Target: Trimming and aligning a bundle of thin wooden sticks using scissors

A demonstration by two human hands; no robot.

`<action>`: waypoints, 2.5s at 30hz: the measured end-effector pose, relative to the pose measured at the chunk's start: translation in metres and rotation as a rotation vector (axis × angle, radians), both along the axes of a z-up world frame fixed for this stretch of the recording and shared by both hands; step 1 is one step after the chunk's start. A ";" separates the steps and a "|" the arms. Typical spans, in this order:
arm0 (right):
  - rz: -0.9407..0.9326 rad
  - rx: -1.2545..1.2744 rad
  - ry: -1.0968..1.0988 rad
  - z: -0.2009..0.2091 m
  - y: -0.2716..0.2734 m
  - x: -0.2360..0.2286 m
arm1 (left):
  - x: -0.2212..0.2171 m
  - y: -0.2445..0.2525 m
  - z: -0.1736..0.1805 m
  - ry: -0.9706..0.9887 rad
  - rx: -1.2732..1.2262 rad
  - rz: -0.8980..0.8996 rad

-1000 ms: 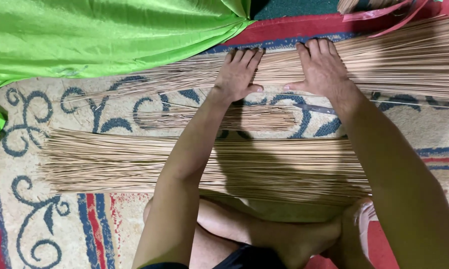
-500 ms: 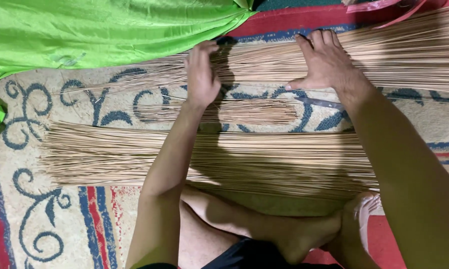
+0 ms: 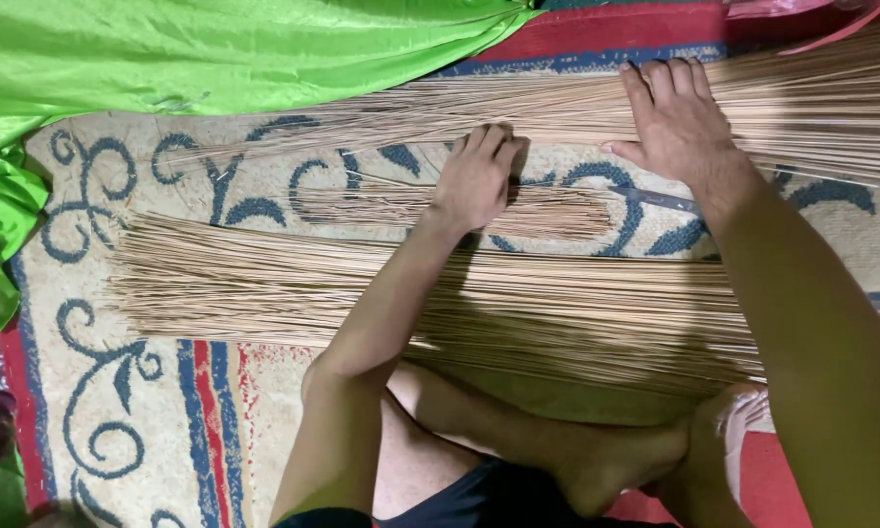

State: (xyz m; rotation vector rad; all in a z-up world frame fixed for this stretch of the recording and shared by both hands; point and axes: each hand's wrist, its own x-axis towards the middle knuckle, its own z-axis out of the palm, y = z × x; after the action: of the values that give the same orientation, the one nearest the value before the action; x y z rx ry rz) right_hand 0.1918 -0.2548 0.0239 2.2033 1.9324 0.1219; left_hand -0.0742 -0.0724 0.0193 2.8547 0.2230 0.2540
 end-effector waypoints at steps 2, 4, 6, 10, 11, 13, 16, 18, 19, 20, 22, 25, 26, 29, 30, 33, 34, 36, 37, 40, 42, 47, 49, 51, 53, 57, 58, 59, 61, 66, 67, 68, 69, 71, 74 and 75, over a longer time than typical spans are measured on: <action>-0.026 0.000 -0.022 0.000 0.002 -0.002 | 0.014 0.000 0.000 0.130 0.013 0.060; -0.071 -0.060 -0.075 -0.002 0.005 -0.005 | 0.019 0.002 0.008 -0.094 -0.049 0.220; -0.090 -0.089 -0.050 -0.002 0.007 -0.004 | 0.023 0.022 0.004 -0.176 -0.019 0.281; -0.081 -0.121 -0.094 0.000 0.009 -0.004 | 0.025 0.077 0.003 0.096 -0.147 0.250; -0.073 -0.120 -0.095 0.001 0.008 -0.005 | 0.022 0.090 0.004 0.094 -0.147 0.259; -0.051 -0.081 -0.176 0.000 0.006 -0.005 | 0.016 0.115 0.005 0.302 -0.143 0.366; -0.029 -0.046 -0.195 0.001 0.003 -0.005 | -0.003 0.144 0.029 0.503 -0.163 0.483; -0.019 -0.033 -0.217 -0.001 0.001 -0.004 | -0.015 0.155 0.034 0.502 -0.146 0.442; -0.007 -0.016 -0.241 -0.001 0.000 -0.004 | -0.020 0.161 0.037 0.497 -0.127 0.405; -0.007 -0.014 -0.242 -0.001 0.001 -0.004 | -0.023 0.159 0.037 0.496 -0.125 0.405; -0.024 -0.033 -0.196 -0.002 0.002 -0.004 | -0.029 0.155 0.037 0.537 -0.122 0.357; -0.048 -0.080 -0.206 0.002 0.004 -0.007 | -0.038 0.154 0.014 0.466 -0.075 0.328; -0.056 -0.080 -0.209 0.002 0.004 -0.007 | -0.036 0.151 0.019 0.463 -0.073 0.320; -0.072 -0.098 -0.149 0.000 0.003 -0.007 | -0.029 0.140 0.030 0.502 -0.106 0.375; -0.073 -0.085 -0.132 0.001 0.003 -0.007 | -0.023 0.136 0.034 0.542 -0.046 0.394; -0.072 -0.033 -0.076 -0.002 0.002 -0.004 | -0.003 0.117 0.037 0.576 0.120 0.428; -0.063 0.009 -0.037 -0.003 0.003 -0.001 | 0.004 0.110 0.037 0.570 0.225 0.450; -0.077 -0.002 0.029 0.001 0.004 -0.002 | 0.016 0.096 0.047 0.565 0.211 0.529; -0.086 -0.014 0.100 0.002 0.005 -0.002 | 0.022 0.090 0.051 0.566 0.197 0.611; -0.104 -0.029 0.136 0.006 0.007 -0.005 | 0.031 0.084 0.073 0.676 0.094 0.696; -0.111 -0.026 0.149 0.007 0.007 -0.005 | 0.030 0.090 0.080 0.728 0.060 0.724; -0.141 -0.035 0.168 0.004 0.005 -0.004 | 0.038 0.092 0.074 0.653 0.110 0.692; -0.126 -0.015 0.160 0.002 0.006 -0.004 | 0.048 0.088 0.061 0.415 0.139 0.363; -0.117 0.000 0.149 0.002 0.004 -0.007 | 0.056 0.094 0.034 0.416 0.034 0.351; -0.112 0.015 0.133 -0.001 0.002 -0.008 | 0.063 0.099 0.010 0.411 -0.073 0.334; -0.072 0.083 0.076 -0.007 -0.004 -0.007 | 0.076 0.102 -0.009 0.271 -0.101 0.350; -0.056 0.119 0.083 -0.008 -0.004 -0.008 | 0.078 0.101 -0.009 0.300 -0.101 0.346; -0.055 0.117 0.085 -0.009 -0.004 -0.008 | 0.081 0.101 -0.005 0.302 -0.102 0.347; -0.064 0.102 0.098 -0.010 -0.005 -0.007 | 0.088 0.100 0.003 0.580 -0.017 0.318; -0.084 0.083 0.119 -0.008 -0.004 -0.007 | 0.092 0.094 0.011 0.657 0.239 0.212; -0.098 0.069 0.149 -0.008 -0.003 -0.008 | 0.091 0.094 0.013 0.683 0.246 0.199; -0.099 0.066 0.150 -0.007 -0.003 -0.008 | 0.091 0.099 0.010 0.685 0.244 0.198; -0.086 0.085 0.134 -0.006 -0.003 -0.009 | 0.091 0.105 0.007 0.609 0.148 0.220; -0.076 0.100 0.121 -0.006 -0.004 -0.008 | 0.087 0.115 0.012 0.536 0.051 0.239; -0.057 0.127 0.126 -0.008 -0.005 -0.007 | 0.076 0.124 0.051 0.057 -0.510 0.157; -0.069 0.110 0.140 -0.009 -0.005 -0.006 | 0.072 0.122 0.073 0.172 -0.648 0.182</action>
State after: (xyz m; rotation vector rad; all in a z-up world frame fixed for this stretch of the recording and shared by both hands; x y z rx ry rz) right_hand 0.1854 -0.2594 0.0153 2.4065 1.9609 0.0663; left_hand -0.0025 0.0501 0.0923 2.2116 0.4982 -0.0323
